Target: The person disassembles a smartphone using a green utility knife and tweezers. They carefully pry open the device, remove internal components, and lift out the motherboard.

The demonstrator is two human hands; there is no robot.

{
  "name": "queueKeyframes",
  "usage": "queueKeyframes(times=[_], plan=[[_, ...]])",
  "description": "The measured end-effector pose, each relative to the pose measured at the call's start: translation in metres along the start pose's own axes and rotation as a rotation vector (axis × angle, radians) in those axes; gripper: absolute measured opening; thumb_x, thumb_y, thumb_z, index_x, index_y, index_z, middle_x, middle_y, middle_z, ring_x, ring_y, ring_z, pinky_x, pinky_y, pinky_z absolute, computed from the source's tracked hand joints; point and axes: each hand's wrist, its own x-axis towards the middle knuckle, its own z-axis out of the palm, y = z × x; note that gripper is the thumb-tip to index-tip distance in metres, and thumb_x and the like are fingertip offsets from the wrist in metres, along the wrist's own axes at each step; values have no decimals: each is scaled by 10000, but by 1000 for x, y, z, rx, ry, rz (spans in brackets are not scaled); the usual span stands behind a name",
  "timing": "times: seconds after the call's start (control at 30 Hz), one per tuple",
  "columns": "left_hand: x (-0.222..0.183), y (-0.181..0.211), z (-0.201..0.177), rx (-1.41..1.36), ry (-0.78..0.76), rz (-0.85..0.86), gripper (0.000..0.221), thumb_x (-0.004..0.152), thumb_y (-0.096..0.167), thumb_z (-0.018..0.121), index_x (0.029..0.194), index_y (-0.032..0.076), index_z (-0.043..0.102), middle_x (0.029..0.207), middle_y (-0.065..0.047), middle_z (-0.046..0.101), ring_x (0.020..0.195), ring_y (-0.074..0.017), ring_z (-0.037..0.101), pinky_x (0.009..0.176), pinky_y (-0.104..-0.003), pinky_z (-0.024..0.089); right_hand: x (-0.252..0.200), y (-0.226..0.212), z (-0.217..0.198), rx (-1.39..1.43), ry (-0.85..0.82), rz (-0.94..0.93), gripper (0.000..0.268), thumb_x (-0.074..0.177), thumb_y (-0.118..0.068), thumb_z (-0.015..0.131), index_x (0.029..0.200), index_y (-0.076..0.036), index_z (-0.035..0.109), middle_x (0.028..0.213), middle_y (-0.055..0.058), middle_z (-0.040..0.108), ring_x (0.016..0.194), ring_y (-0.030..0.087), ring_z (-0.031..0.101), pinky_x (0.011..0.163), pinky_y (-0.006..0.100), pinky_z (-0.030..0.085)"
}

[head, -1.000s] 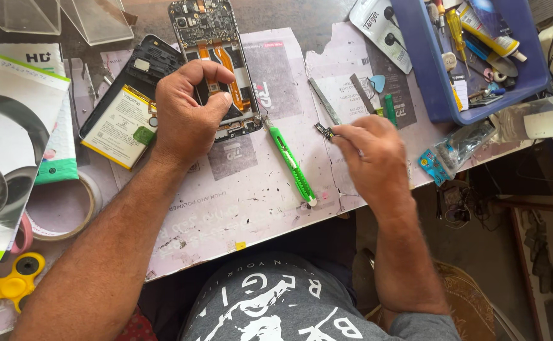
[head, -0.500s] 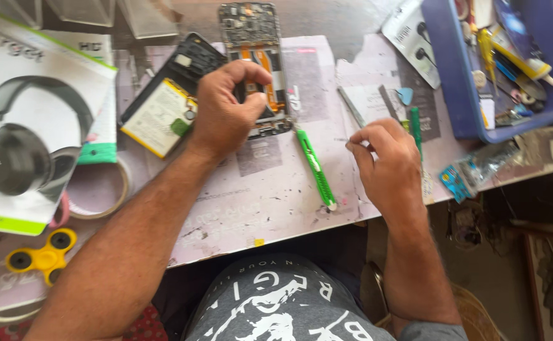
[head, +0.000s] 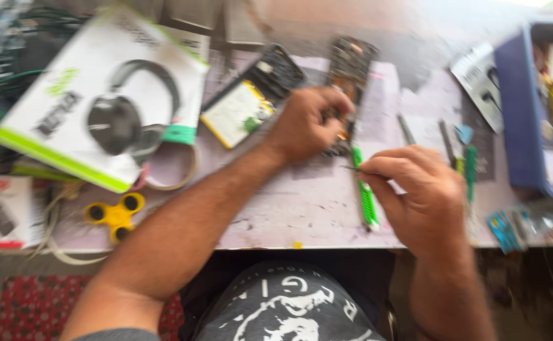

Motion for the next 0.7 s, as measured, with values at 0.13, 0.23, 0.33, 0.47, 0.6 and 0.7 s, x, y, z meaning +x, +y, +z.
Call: queueKeyframes(times=[0.13,0.23,0.33,0.47,0.6,0.7], plan=[[-2,-8,1,18,-131,130,255,753,-16,695,999,42,728,942,-88,749,859,-166,735,773,-322,617,38,-5,4,-104,-33,-228,112,895,-43,826,966,-64,742,945,82,751,877,249,708,782,410,518],[-4,-17,4,87,-183,61,329,803,45,742,1123,41,666,1097,-125,712,1059,-223,705,888,-367,591,85,2,36,-177,-75,-449,89,966,-15,783,1020,-76,748,1010,78,759,967,213,728,872,371,568],[-4,-28,11,102,-139,301,454,889,132,788,1285,27,593,1259,-174,640,1187,-280,613,1017,-415,514,114,3,76,-239,-174,-498,137,945,6,742,994,-118,775,958,49,774,877,172,724,824,368,591],[-5,-30,13,-65,-166,197,391,901,119,749,1249,15,607,1202,-171,656,1131,-262,605,990,-423,482,135,-8,102,-381,-257,-460,146,895,29,721,943,-95,782,847,61,761,770,172,718,748,379,594],[-2,-15,8,32,-164,-42,179,845,38,656,1014,58,714,952,-107,729,860,-182,706,812,-349,589,128,4,58,74,65,-397,79,1037,14,724,1095,-38,741,1062,116,732,958,200,720,810,333,612],[-3,-4,0,-22,-123,-25,185,799,-14,628,928,67,733,897,-71,729,781,-134,702,732,-309,586,115,29,19,1,77,-275,39,1062,-31,771,1088,-43,743,1036,95,751,906,170,746,778,317,620]])
